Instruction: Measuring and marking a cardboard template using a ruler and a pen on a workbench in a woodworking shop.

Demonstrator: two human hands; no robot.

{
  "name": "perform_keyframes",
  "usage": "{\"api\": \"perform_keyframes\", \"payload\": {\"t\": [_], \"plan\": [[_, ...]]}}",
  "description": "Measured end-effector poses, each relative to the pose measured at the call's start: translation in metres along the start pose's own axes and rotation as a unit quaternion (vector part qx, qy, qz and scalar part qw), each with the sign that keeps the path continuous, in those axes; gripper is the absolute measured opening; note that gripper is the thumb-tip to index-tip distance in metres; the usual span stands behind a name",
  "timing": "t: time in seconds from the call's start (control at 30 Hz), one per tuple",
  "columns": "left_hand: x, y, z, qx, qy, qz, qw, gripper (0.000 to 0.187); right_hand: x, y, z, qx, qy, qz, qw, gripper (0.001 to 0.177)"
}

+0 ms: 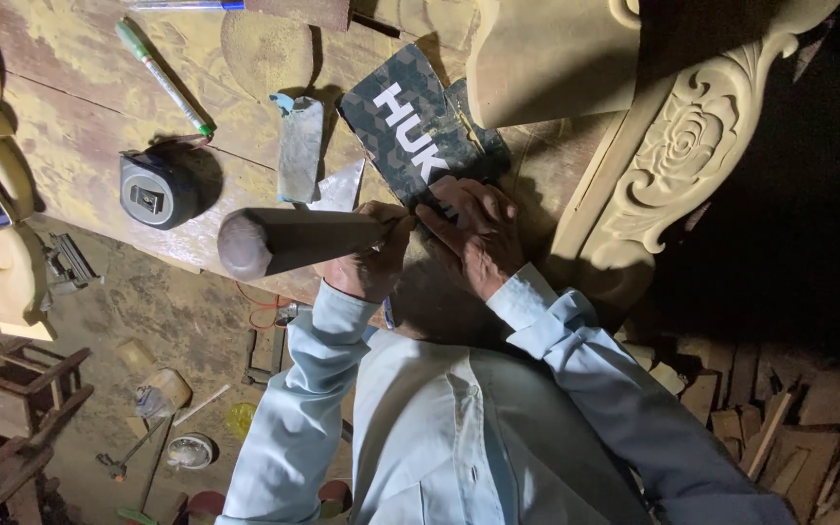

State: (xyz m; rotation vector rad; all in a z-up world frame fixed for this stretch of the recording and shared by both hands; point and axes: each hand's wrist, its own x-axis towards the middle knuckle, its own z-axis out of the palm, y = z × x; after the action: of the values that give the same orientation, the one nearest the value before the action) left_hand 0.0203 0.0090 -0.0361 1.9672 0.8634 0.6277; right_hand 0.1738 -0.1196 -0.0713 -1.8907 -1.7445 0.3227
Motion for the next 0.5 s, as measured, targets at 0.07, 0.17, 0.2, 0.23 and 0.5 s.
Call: {"api": "perform_keyframes", "payload": {"t": [0.07, 0.17, 0.2, 0.23, 0.5], "plan": [[-0.001, 0.008, -0.002, -0.005, 0.001, -0.022, 1.0, 0.005, 0.002, -0.003, -0.005, 0.012, -0.01, 0.009, 1.0, 0.045], [-0.006, 0.01, 0.0, -0.013, 0.01, -0.045, 0.999, 0.001, 0.002, -0.004, -0.005, 0.016, -0.02, 0.016, 1.0, 0.046], [-0.008, 0.008, 0.002, -0.015, 0.018, -0.046, 0.999, 0.002, 0.001, -0.004, -0.005, 0.008, -0.02, 0.015, 1.0, 0.046], [-0.009, 0.01, 0.003, -0.014, 0.018, -0.046, 0.999, 0.002, 0.002, -0.004, -0.004, 0.008, -0.02, 0.014, 1.0, 0.046], [-0.018, 0.0, 0.011, 0.005, 0.036, -0.064, 0.997, 0.005, 0.014, -0.009, -0.018, -0.009, 0.025, -0.024, 0.999, 0.039]]}}
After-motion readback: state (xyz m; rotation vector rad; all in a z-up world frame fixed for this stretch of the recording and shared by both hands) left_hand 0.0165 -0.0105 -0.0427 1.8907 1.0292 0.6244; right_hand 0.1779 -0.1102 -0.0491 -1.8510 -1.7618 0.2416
